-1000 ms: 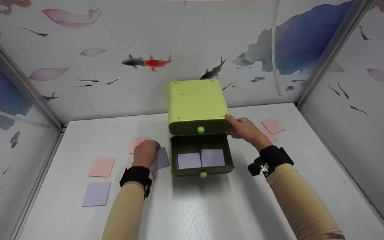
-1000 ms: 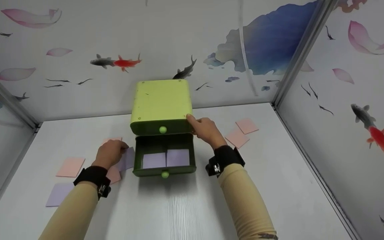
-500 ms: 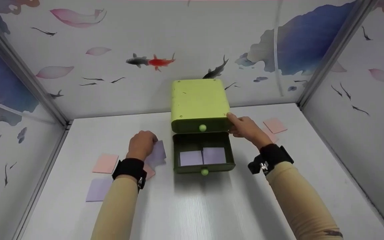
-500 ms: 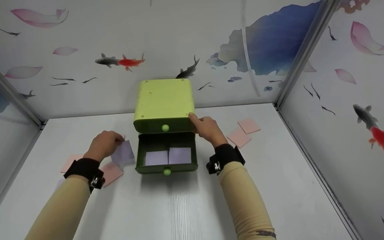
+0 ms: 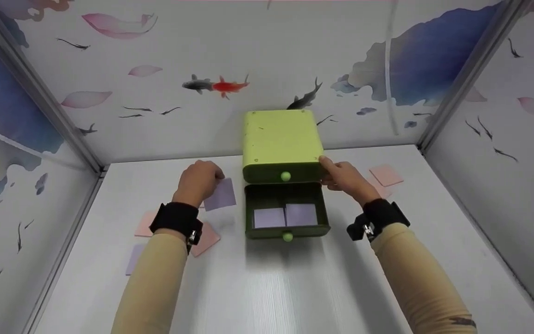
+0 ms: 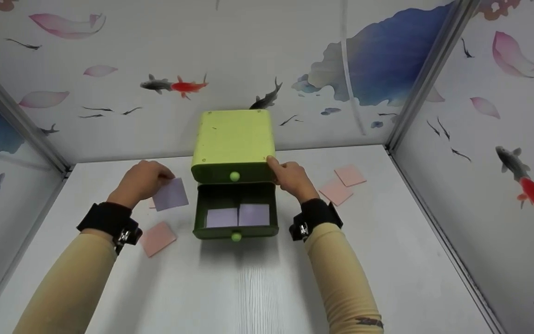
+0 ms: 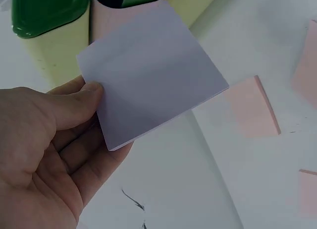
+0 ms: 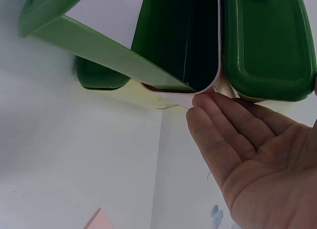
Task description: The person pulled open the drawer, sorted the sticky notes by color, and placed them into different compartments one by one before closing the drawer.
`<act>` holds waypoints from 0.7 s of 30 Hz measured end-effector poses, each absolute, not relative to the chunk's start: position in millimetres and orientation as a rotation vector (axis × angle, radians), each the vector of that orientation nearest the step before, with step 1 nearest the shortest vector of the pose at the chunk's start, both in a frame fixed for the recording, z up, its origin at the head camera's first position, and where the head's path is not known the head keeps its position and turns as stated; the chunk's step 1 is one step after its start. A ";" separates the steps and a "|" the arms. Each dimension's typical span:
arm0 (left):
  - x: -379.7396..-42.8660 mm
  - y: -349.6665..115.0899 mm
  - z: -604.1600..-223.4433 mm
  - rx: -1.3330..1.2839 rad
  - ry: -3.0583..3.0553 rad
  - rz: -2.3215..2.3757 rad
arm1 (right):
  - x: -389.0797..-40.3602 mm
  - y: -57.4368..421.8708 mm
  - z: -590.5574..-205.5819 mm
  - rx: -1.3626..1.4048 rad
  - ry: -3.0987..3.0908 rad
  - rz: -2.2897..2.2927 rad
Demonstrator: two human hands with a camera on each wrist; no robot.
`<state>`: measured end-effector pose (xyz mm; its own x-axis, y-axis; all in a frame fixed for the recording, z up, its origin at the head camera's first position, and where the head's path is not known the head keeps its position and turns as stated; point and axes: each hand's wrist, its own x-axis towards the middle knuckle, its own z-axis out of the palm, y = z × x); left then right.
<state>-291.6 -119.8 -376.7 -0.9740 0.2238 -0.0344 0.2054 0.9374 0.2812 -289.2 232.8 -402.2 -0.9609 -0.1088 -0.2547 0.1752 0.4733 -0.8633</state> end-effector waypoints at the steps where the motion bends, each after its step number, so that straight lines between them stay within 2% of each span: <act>1: -290.7 -119.6 -373.7 0.351 3.020 0.426 | -289.3 232.6 -402.3 0.056 2.450 -1.482; 13: -273.0 -101.3 -346.3 0.506 2.923 0.500 | -289.0 232.8 -402.1 0.057 2.458 -1.472; 21: -262.5 -71.0 -352.9 0.761 2.912 0.520 | -289.3 230.7 -403.5 0.074 2.490 -1.453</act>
